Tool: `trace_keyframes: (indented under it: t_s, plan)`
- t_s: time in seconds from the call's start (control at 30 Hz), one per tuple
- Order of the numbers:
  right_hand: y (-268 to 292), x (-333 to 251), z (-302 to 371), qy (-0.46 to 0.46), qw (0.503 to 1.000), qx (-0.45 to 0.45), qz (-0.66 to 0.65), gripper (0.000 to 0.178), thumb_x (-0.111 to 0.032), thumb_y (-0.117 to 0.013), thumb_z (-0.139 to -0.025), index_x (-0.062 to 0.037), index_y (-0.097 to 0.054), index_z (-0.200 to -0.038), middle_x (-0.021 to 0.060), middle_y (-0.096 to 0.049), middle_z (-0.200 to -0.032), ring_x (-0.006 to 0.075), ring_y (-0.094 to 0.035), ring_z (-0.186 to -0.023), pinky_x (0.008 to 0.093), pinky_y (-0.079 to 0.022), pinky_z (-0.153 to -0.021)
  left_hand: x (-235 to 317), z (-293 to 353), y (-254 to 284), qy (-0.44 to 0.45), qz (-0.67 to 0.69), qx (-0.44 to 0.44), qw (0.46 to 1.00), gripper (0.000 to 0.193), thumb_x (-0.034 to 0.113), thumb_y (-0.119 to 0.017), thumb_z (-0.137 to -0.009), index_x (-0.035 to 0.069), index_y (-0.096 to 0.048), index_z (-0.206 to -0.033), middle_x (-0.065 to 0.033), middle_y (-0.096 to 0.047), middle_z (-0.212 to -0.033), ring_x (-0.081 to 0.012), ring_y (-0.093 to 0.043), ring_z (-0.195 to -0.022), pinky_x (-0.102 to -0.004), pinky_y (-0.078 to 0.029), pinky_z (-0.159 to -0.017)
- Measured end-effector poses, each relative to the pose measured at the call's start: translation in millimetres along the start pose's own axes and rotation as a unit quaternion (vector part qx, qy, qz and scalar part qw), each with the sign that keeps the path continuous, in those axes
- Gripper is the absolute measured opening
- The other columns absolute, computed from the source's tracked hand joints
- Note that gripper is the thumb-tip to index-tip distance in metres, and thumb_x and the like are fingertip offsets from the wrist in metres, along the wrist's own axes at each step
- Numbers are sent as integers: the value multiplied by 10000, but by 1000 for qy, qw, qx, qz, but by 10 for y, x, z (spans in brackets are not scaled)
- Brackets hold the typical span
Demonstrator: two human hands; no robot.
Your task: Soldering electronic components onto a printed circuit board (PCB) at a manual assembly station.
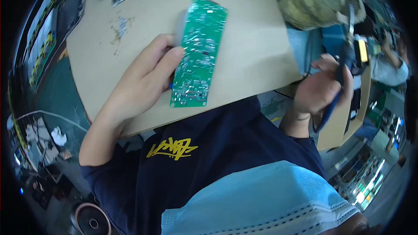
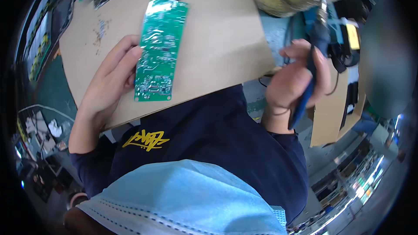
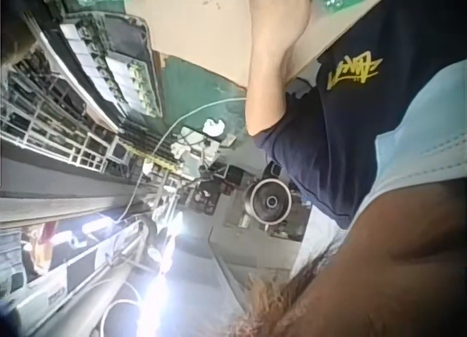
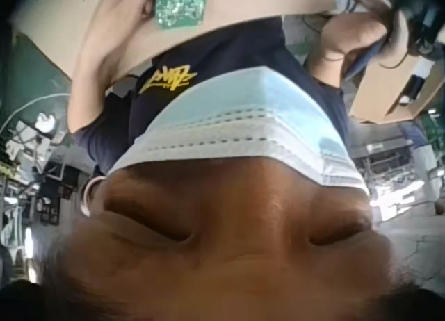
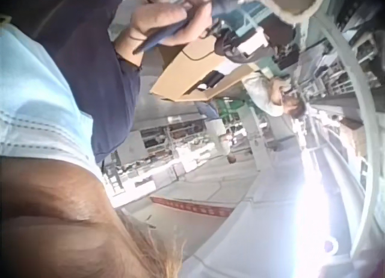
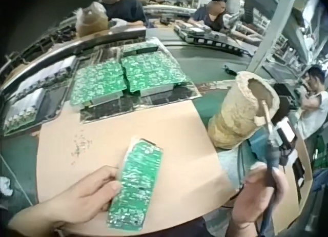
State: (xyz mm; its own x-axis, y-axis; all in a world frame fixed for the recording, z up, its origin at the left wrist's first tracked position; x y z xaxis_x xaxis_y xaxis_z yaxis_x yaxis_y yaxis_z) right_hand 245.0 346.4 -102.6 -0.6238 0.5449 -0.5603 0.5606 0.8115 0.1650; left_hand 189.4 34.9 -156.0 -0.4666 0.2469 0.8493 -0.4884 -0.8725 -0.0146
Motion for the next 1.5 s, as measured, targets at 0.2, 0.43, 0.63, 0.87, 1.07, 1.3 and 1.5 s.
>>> trace_keyframes:
  t_s: [0.2,0.43,0.63,0.87,1.07,1.3,1.5]
  plan:
    - [-594,-208,-72,-27,973,-173,-149,493,-435,-445,-1080,-70,-467,-1410,112,-570,-792,278,-623,-744,515,-501,-850,-14,161,186,-62,-209,15,976,397,327,-537,-1047,-64,-600,-1070,-183,-662,-829,-335,-661,-775,-435,-514,-747]
    - [-1377,-255,-129,-226,915,-264,-205,587,-423,-446,-1068,103,-558,-1303,234,-654,-931,298,-671,-818,427,-528,-806,139,305,531,-238,-386,144,880,197,178,-555,-1030,-12,-605,-1042,-184,-615,-825,-344,-623,-767,-436,-482,-703]
    - [-1770,-279,-196,-363,850,-286,-251,584,-339,-390,-1070,170,-518,-1328,218,-620,-850,266,-635,-849,444,-458,-934,186,300,1228,-255,-294,229,892,151,124,-596,-1013,-22,-619,-1049,-33,-662,-747,-114,-625,-701,-305,-480,-643]
    - [-2029,-454,68,-241,867,-353,-255,534,-346,-426,-1060,124,-562,-1273,336,-652,-1049,407,-691,-881,515,-526,-921,-26,60,1533,-279,-120,233,924,64,-15,-668,-946,-6,-629,-897,43,-537,-649,1,-413,-567,-207,-297,-519]
    - [-2136,-494,146,-195,851,-402,-276,497,-338,-410,-1052,76,-580,-1268,356,-657,-983,432,-679,-903,541,-520,-893,-122,53,1574,-272,-78,204,937,72,-44,-660,-911,6,-627,-872,73,-477,-608,9,-354,-527,-203,-244,-501]
    - [-2150,-498,164,-196,843,-425,-265,472,-320,-414,-1049,66,-601,-1248,348,-657,-922,437,-676,-916,558,-513,-896,-39,108,1425,-278,-202,269,900,87,-57,-648,-871,17,-616,-839,39,-439,-571,-24,-355,-497,-237,-251,-471]
    - [-2130,-473,152,-190,849,-426,-248,476,-324,-413,-1050,63,-610,-1243,309,-659,-886,434,-673,-908,562,-516,-891,128,173,1358,-325,-316,257,853,111,-58,-664,-821,29,-598,-803,-5,-393,-543,-79,-353,-467,-270,-259,-464]
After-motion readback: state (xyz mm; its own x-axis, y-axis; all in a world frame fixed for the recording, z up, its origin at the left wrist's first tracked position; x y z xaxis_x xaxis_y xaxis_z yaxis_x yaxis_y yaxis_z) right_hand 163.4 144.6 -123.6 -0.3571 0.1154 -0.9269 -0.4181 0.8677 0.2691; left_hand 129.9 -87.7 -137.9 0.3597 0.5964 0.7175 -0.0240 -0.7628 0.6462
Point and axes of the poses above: each hand's wrist, its own z-axis away from the middle knuckle, its own y-axis out of the back of the hand, x = y × z, the point moved 7 cm from there along -z, towards the middle knuckle
